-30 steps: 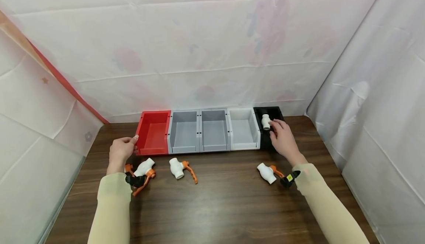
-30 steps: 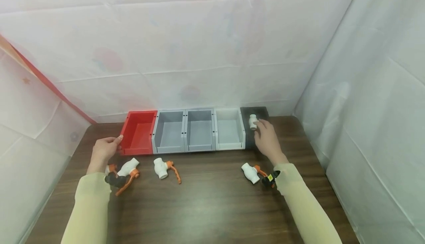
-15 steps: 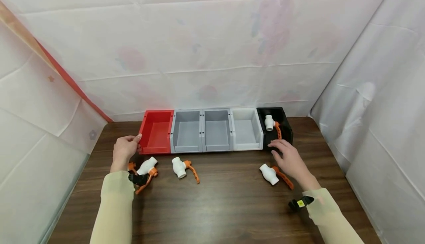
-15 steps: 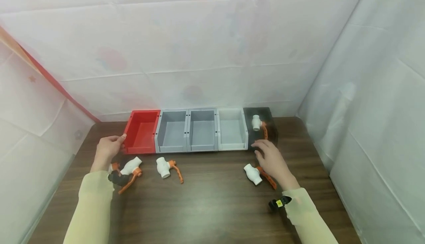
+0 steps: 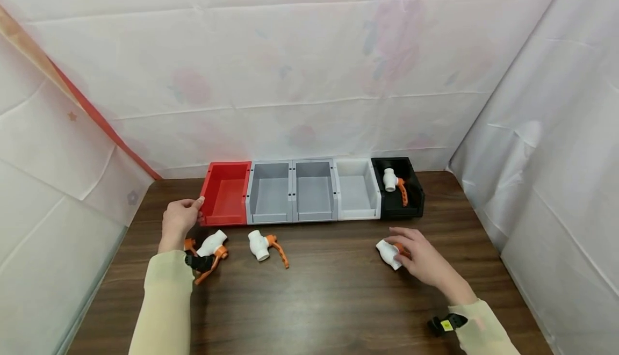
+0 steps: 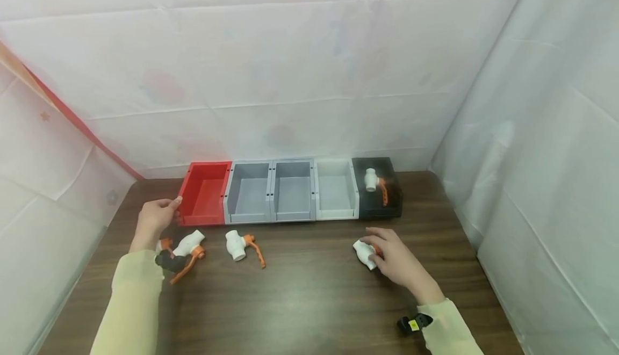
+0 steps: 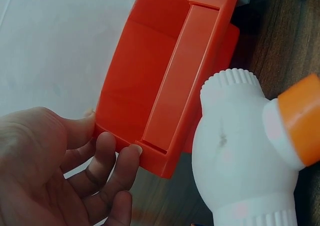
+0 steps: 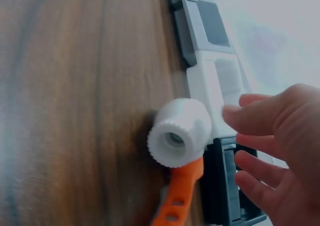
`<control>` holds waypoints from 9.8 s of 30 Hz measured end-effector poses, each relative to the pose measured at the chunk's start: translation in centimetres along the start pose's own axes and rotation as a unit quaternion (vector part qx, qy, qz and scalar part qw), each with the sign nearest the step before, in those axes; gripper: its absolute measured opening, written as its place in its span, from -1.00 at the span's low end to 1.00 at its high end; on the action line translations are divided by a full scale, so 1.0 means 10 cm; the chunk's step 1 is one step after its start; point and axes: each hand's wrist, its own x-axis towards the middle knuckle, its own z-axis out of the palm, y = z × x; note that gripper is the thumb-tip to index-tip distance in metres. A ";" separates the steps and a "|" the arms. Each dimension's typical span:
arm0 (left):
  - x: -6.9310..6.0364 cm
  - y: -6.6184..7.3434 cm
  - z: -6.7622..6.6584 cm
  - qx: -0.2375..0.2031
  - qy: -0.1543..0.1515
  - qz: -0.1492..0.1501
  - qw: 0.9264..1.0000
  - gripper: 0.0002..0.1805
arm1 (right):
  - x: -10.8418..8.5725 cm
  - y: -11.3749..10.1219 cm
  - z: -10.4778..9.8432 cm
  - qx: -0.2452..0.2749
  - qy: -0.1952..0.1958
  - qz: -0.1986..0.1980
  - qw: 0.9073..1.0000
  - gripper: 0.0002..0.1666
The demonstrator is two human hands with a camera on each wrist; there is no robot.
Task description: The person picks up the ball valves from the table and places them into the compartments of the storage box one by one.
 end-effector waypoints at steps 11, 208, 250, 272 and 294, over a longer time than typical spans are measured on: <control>0.01 0.06 0.06 -0.001 -0.017 0.008 1.000 -0.35 | -0.13 -0.02 0.15 -0.032 -0.027 -0.014 0.999 -0.36; -0.07 -0.04 -0.04 0.028 -0.009 0.022 0.999 -0.33 | 2.18 -0.12 0.47 -0.175 -0.047 0.156 0.971 -0.56; -0.03 -0.05 -0.04 0.025 -0.017 0.021 0.999 -0.34 | 2.06 -0.46 0.34 -0.105 0.087 0.116 0.984 -0.50; 0.01 -0.08 -0.05 0.018 -0.020 0.014 1.000 -0.35 | 1.95 -1.26 0.65 -0.068 0.108 -0.051 0.990 -0.58; -0.02 -0.08 -0.08 0.015 -0.023 0.011 1.000 -0.33 | 1.77 -1.82 1.18 -0.080 0.009 -0.142 0.987 -0.56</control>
